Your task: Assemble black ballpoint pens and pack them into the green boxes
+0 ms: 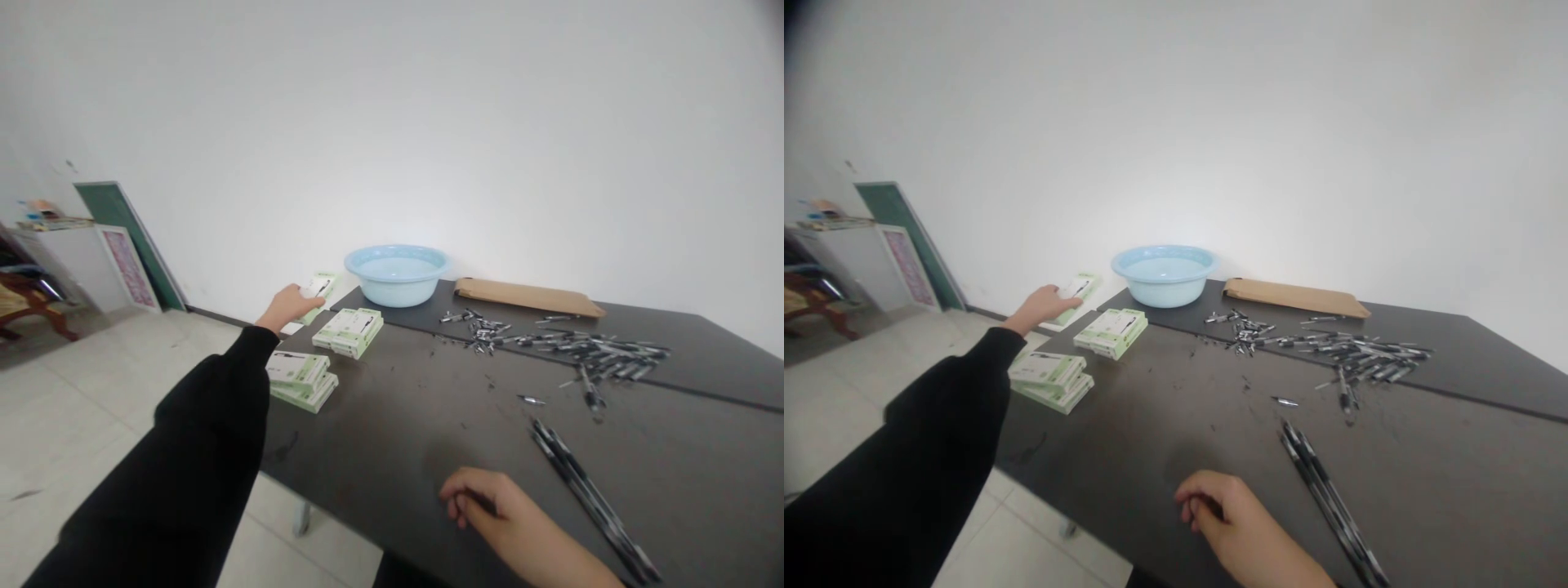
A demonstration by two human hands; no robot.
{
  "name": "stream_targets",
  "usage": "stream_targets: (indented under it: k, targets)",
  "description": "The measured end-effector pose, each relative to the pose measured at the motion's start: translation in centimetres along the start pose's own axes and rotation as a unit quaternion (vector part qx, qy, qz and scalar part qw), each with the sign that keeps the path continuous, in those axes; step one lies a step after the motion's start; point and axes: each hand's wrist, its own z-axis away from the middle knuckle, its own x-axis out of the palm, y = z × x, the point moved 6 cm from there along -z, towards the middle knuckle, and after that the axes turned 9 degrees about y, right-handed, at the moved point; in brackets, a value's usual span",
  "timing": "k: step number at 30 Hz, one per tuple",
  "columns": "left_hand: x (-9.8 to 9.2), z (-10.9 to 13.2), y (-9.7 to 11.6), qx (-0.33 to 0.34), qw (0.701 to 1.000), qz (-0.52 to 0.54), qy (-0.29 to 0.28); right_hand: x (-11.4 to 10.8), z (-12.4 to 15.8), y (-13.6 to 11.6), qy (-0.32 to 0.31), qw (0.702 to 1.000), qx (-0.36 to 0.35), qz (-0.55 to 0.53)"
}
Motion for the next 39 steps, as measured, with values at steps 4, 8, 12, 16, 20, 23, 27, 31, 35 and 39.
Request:
stream_targets:
  k: [4, 8, 12, 16, 20, 23, 27, 31, 35, 39]
  targets:
    - [5.4, -1.5, -0.9, 0.024, 0.995, -0.060, -0.078, -0.1, 0.3, 0.1, 0.000, 0.999, -0.001, 0.032]
    - [8.0, -1.9, -1.0, 0.016, 0.993, -0.070, -0.090, 0.0, 0.3, -0.9, -0.021, 0.996, -0.031, 0.075]
    - [9.3, -2.5, -0.7, 0.007, 0.993, -0.066, -0.093, 0.2, 0.1, -1.1, -0.048, 0.994, -0.045, 0.087]
    - [10.1, -2.6, -0.5, -0.012, 0.993, -0.052, -0.102, 0.2, 0.1, -0.9, -0.054, 0.993, -0.049, 0.091]
    - [10.4, -2.1, -0.2, -0.027, 0.993, -0.032, -0.111, 0.3, 0.3, -1.0, -0.058, 0.992, -0.053, 0.098]
    - [10.5, -1.9, 0.3, -0.029, 0.993, -0.018, -0.113, -0.1, 0.6, -1.4, -0.040, 0.994, -0.050, 0.090]
    - [10.7, -1.6, 0.8, -0.028, 0.993, -0.009, -0.117, -0.3, 0.8, -1.8, -0.033, 0.995, -0.042, 0.082]
    - [10.8, -1.2, 1.1, -0.028, 0.991, -0.003, -0.129, -0.2, 0.6, -1.9, -0.039, 0.994, -0.041, 0.093]
    - [10.4, -0.8, 1.1, -0.038, 0.990, 0.004, -0.136, -0.1, 0.5, -1.9, -0.042, 0.994, -0.042, 0.092]
    - [9.6, -0.1, 1.9, -0.067, 0.992, -0.013, -0.105, 0.0, 0.5, -1.8, -0.044, 0.993, -0.039, 0.098]
